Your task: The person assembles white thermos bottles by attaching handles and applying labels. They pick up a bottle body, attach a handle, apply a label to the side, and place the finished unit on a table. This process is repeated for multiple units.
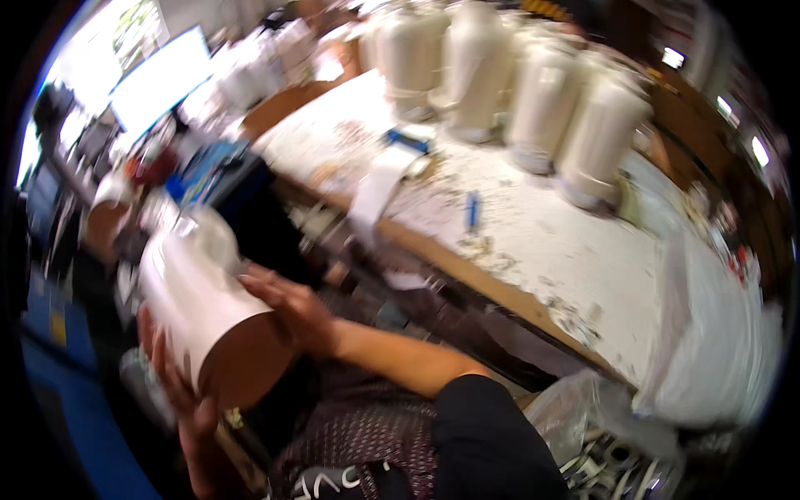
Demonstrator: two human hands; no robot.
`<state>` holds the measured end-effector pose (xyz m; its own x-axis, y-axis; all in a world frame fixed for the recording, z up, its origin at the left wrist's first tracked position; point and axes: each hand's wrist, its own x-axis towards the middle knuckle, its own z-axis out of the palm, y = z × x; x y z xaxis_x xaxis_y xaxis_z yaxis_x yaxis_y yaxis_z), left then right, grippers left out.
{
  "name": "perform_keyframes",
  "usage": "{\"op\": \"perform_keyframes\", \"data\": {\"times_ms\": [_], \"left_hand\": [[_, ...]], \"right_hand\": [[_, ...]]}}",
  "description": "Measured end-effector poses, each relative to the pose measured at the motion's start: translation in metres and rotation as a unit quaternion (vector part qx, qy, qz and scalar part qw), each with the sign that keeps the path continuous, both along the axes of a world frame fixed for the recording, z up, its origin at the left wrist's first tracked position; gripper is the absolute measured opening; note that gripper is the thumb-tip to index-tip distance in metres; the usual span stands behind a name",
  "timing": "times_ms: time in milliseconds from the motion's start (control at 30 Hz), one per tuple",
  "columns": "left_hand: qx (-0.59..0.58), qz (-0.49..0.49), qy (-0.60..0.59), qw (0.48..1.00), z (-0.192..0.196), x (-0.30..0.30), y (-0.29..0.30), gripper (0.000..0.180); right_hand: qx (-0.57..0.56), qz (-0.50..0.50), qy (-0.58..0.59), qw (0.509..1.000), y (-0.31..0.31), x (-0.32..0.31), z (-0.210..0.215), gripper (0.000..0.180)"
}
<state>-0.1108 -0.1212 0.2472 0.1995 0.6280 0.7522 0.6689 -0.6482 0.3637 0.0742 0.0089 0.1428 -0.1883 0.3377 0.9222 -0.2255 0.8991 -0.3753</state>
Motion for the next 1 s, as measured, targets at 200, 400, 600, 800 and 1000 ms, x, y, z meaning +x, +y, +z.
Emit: {"op": "perform_keyframes", "data": {"times_ms": [200, 400, 600, 800, 1000], "left_hand": [[-0.305, 0.161, 0.002, 0.939, -0.156, -0.028, -0.036, 0.084], [-0.284, 0.208, -0.032, 0.935, -0.217, -0.039, -0.060, 0.084], [-0.235, 0.142, -0.022, 0.961, -0.203, -0.037, -0.060, 0.063], [-0.279, 0.131, -0.278, 0.910, -0.195, -0.032, -0.059, 0.021], [-0.348, 0.103, -0.292, 0.885, -0.178, -0.021, -0.059, 0.018]], "right_hand": [[-0.054, 0.057, -0.219, 0.973, -0.048, 0.013, -0.078, 0.080], [-0.152, -0.114, -0.212, 0.959, -0.066, 0.029, -0.079, 0.041], [-0.175, -0.189, -0.227, 0.939, -0.052, 0.037, -0.061, 0.015], [-0.646, 0.125, -0.079, 0.749, -0.082, 0.008, -0.065, 0.007], [-0.652, 0.105, -0.162, 0.733, -0.092, -0.008, -0.080, 0.008]]}}
